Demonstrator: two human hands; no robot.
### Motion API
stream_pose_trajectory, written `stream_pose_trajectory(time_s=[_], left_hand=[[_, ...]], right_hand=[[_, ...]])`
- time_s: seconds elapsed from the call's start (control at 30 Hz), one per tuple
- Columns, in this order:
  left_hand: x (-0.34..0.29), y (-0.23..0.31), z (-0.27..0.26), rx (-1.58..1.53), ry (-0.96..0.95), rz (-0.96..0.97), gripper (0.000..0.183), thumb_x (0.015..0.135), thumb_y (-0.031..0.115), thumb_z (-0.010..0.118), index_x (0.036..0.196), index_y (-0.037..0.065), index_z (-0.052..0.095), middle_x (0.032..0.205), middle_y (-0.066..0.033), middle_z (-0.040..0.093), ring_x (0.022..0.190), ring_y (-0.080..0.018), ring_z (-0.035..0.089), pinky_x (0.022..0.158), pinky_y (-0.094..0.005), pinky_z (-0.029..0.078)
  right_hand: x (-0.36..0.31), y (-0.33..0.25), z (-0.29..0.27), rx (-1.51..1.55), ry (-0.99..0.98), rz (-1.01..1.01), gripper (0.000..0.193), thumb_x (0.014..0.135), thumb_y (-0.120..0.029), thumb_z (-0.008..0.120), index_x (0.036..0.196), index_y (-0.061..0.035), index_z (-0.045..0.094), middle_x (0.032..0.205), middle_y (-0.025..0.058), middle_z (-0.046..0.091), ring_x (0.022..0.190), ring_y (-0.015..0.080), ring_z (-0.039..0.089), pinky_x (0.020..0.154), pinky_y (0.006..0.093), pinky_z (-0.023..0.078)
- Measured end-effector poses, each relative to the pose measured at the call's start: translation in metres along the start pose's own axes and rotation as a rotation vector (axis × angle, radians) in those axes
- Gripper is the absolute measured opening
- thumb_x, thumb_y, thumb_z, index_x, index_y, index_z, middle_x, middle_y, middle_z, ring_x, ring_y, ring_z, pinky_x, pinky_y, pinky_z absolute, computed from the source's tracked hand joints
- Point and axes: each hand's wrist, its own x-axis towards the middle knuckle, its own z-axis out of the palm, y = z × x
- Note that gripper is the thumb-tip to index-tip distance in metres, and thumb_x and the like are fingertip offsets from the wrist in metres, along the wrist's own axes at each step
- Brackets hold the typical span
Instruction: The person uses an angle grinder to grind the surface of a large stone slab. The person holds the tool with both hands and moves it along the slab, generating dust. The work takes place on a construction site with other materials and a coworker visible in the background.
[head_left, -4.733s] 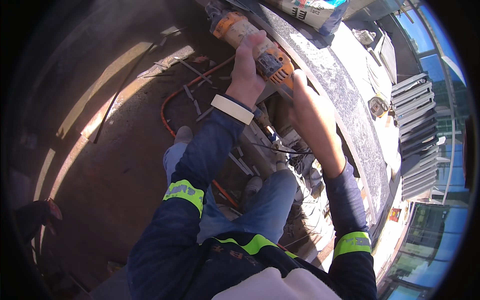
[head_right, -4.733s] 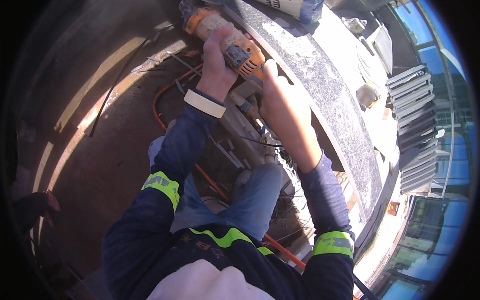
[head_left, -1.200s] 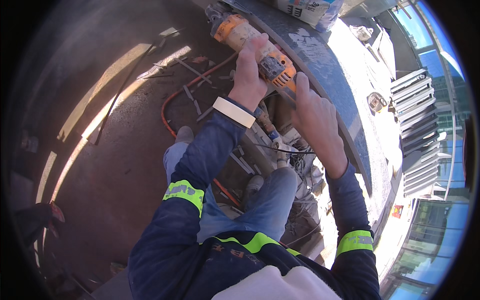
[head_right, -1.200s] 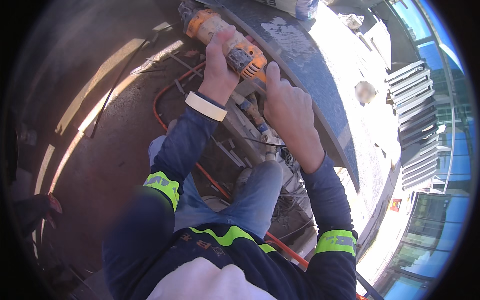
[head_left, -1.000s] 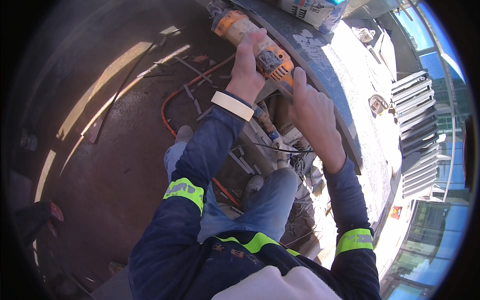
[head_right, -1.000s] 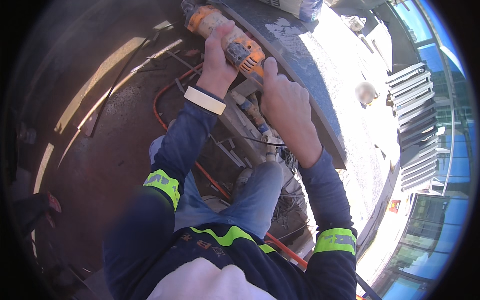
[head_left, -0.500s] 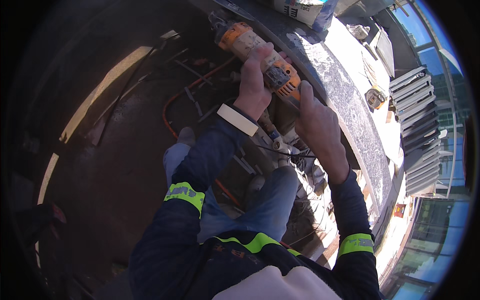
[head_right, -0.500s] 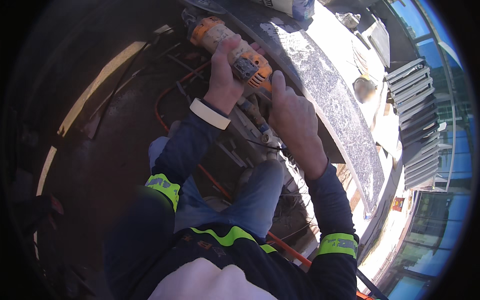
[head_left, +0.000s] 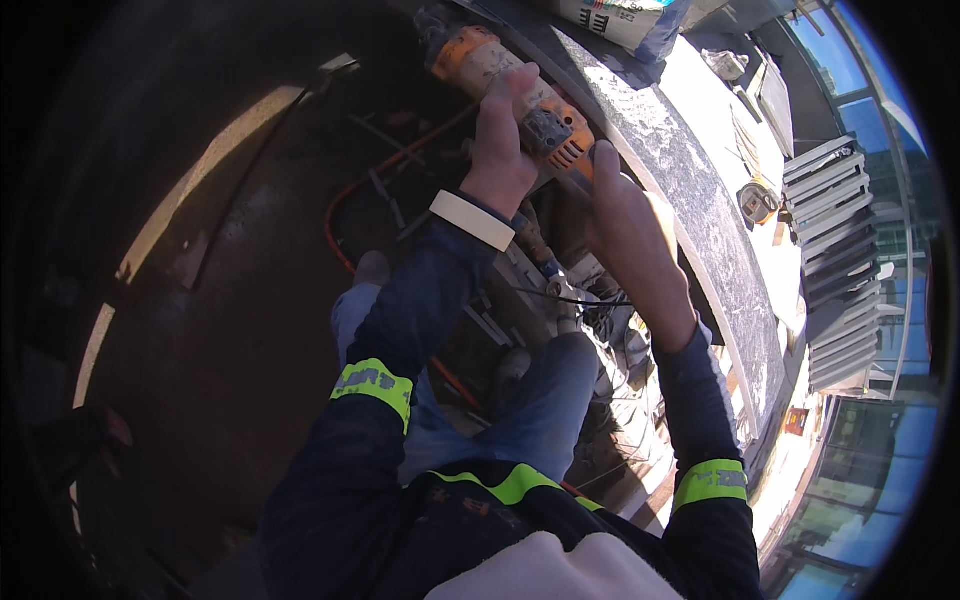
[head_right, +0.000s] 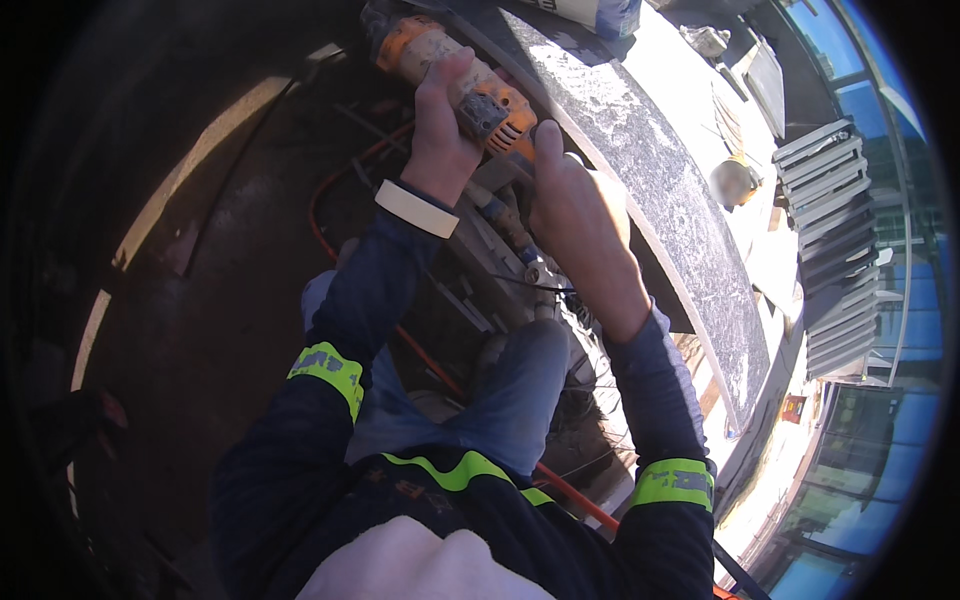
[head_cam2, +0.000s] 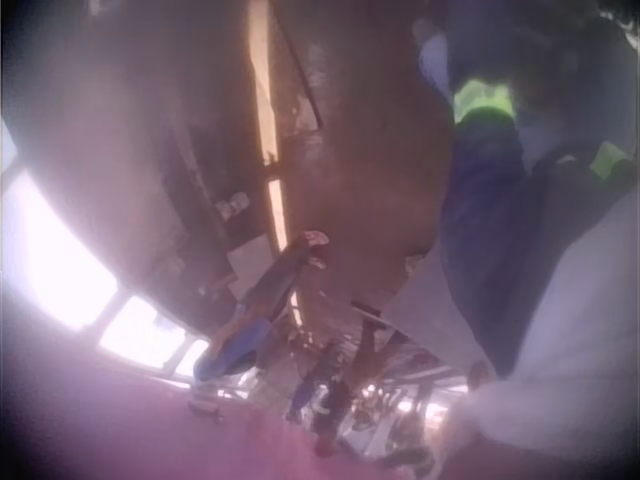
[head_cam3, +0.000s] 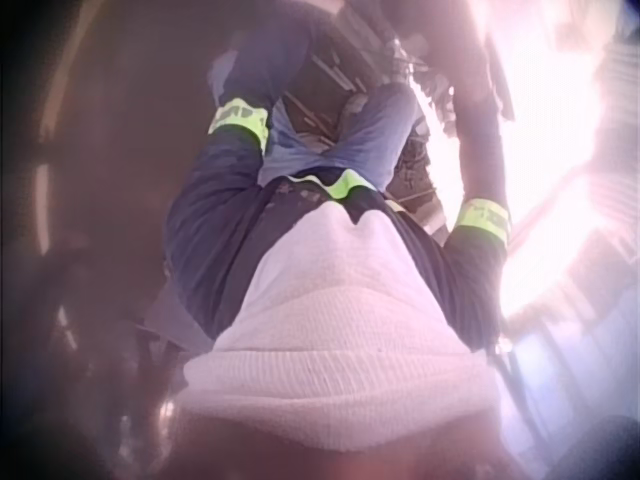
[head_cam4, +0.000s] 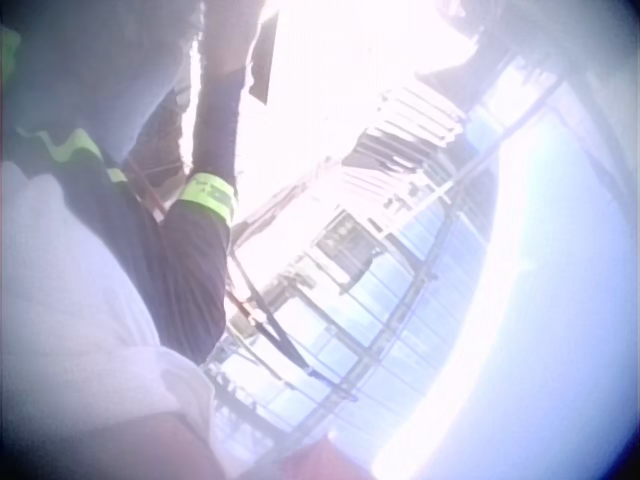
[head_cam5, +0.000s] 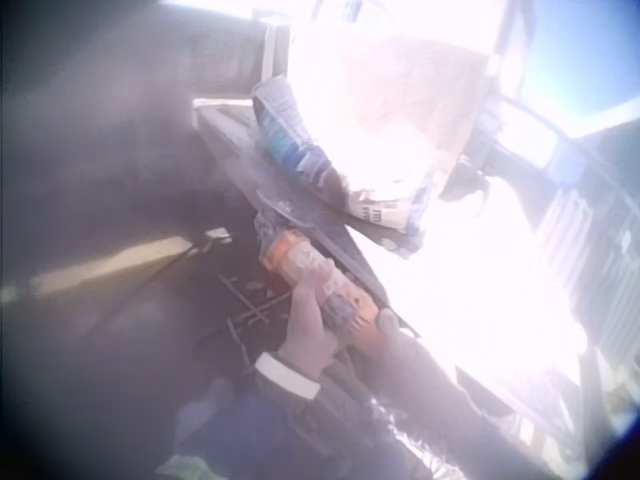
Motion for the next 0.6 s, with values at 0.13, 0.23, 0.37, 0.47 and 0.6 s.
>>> stream_pose_trajectory(time_s=[0.13,0.23,0.37,0.47,0.6], left_hand=[[0.016,0.009,-0.008,0.016,-0.010,0.021,0.040,0.097,0.027,0.075,0.126,0.004,0.061,0.113,-0.0101,0.071,0.106,-0.0282,0.075,0.097,-0.0441,0.063],[0.022,0.012,-0.011,0.014,-0.011,0.024,0.037,0.096,0.028,0.076,0.122,0.005,0.062,0.106,-0.0076,0.072,0.098,-0.0264,0.076,0.092,-0.0436,0.064],[0.012,0.008,-0.006,0.035,0.001,0.006,0.050,0.094,0.030,0.077,0.131,0.003,0.057,0.116,-0.0134,0.069,0.110,-0.0300,0.073,0.099,-0.0449,0.062],[-0.007,0.000,0.002,-0.004,0.022,-0.070,0.063,0.093,0.033,0.077,0.140,0.000,0.051,0.129,-0.0196,0.064,0.124,-0.0336,0.068,0.107,-0.0467,0.059],[-0.031,-0.012,0.011,0.014,-0.042,-0.080,0.076,0.094,0.035,0.077,0.150,-0.003,0.043,0.143,-0.0249,0.059,0.137,-0.0375,0.062,0.116,-0.0492,0.054]], right_hand=[[0.014,-0.005,0.004,-0.009,-0.008,-0.004,0.051,0.091,0.004,0.063,0.136,-0.0003,0.039,0.089,0.0338,0.070,0.086,0.0554,0.070,0.074,0.0641,0.052],[0.019,-0.010,0.004,-0.107,-0.042,0.039,0.048,0.094,-0.001,0.064,0.137,-0.0001,0.041,0.091,0.0309,0.072,0.086,0.0528,0.074,0.074,0.0608,0.056],[0.011,-0.015,-0.005,-0.221,-0.078,0.095,0.046,0.097,-0.007,0.063,0.138,-0.0018,0.043,0.092,0.0282,0.073,0.085,0.0501,0.076,0.074,0.0601,0.059],[-0.004,-0.015,-0.012,-0.214,-0.070,0.131,0.054,0.091,-0.004,0.066,0.139,-0.0039,0.042,0.090,0.0285,0.075,0.083,0.0531,0.074,0.073,0.0648,0.055],[-0.026,-0.005,-0.017,-0.208,-0.066,0.141,0.061,0.089,-0.005,0.069,0.144,-0.0047,0.041,0.091,0.0278,0.075,0.082,0.0518,0.075,0.070,0.0640,0.056]])
